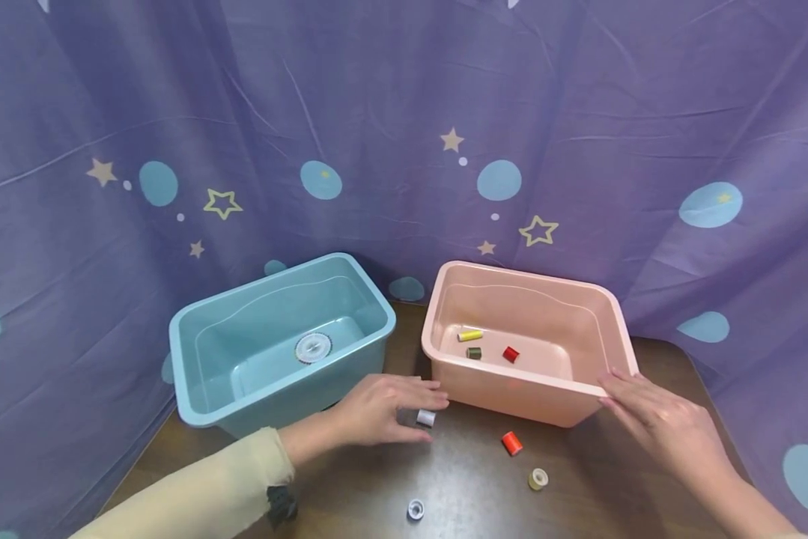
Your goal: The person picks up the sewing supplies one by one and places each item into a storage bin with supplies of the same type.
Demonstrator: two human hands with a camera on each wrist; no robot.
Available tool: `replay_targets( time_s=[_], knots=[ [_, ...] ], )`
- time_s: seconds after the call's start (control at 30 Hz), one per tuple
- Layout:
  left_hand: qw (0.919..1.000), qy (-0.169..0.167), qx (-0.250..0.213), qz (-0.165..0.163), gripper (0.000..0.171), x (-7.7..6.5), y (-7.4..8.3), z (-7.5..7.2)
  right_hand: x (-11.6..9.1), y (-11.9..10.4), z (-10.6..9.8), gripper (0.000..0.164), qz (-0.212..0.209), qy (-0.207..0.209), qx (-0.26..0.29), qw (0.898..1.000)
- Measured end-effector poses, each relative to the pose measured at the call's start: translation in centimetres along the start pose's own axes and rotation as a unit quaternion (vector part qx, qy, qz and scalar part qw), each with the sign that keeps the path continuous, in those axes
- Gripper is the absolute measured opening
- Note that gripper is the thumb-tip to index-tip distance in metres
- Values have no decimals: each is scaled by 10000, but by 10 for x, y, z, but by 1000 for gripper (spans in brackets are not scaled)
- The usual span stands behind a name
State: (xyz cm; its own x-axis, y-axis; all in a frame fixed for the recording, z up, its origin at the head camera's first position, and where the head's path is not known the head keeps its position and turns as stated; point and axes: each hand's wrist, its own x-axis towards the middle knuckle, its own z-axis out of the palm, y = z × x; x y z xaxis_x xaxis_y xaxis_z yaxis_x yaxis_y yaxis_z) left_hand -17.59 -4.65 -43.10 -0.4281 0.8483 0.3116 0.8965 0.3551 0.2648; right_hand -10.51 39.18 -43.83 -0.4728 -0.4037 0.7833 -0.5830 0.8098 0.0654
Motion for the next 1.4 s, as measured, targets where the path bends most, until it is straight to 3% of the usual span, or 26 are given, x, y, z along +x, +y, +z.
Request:
replay_targets(
  time_s=[0.7,1.03,1.4],
  knots=[
    [9969,-190,-249,-722,60,-20,-38,52,-3,1,0,53,24,-85,-60,9999],
    [9924,-340,-565,-1042,61,-20,-49,66,-1,1,0,53,43,-120,-33,9999],
    [9877,-488,-775,-1267,47,-15,-60,85,-1,1,0,49,106,-131,43,9998]
  ],
)
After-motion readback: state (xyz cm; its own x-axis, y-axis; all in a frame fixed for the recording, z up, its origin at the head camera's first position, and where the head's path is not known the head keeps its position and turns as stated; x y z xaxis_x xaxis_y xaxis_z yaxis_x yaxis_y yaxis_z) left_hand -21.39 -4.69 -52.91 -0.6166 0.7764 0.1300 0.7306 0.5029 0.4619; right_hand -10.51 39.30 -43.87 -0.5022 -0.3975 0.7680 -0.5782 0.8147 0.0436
